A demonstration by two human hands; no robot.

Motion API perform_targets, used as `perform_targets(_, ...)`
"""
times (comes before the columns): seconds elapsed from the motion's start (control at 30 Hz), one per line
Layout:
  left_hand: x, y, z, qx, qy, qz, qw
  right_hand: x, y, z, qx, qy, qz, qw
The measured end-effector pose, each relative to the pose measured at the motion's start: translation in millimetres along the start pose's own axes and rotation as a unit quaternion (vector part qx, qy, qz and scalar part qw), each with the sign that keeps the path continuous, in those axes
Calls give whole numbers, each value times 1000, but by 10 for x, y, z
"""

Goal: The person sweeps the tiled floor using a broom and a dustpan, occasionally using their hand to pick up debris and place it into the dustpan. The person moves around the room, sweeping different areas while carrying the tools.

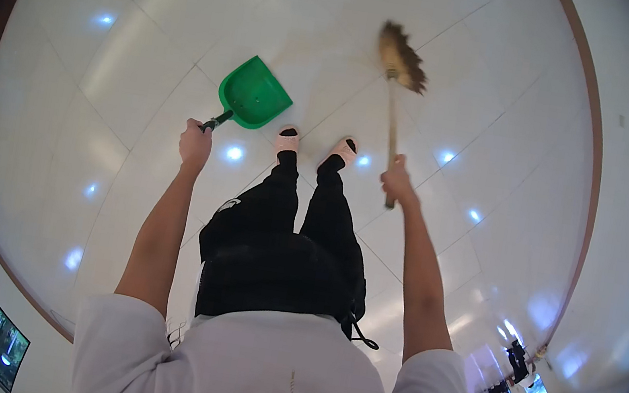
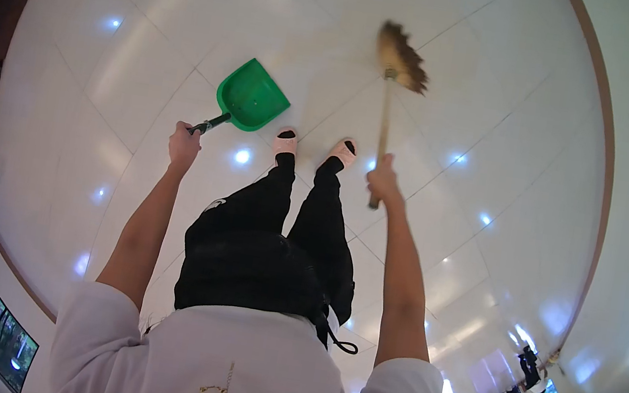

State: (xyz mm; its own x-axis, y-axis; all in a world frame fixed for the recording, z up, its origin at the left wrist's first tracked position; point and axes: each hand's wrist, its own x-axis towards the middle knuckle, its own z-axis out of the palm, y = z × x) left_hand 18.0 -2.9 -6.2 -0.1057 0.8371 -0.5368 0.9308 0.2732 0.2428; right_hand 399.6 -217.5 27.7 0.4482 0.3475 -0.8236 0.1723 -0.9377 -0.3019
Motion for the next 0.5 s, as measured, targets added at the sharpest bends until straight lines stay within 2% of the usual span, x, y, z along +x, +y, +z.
perform_targets(0.13,148,-23,59,3,6,10,1000,-600,-218,578,-29,-123,-8,992)
perform_targets(0.27,112,130,28,34,12,-1,999,-997,-313,515,-19,-178,-28,984)
perform_targets(0.3,117,148,35,48,21,-1,999,-989,-319,330,122,-241,22,963)
perform_targets(0.33,142,133,52,47,20,-2,999,-1019,-327,139,259,-299,71,915)
perform_targets(0.4,292,-9,48,48,4,0,999,-1137,-286,-186,367,-317,72,871)
perform_targets(0.5,501,-279,142,22,4,-18,1000,-1349,71,-546,341,-263,69,900)
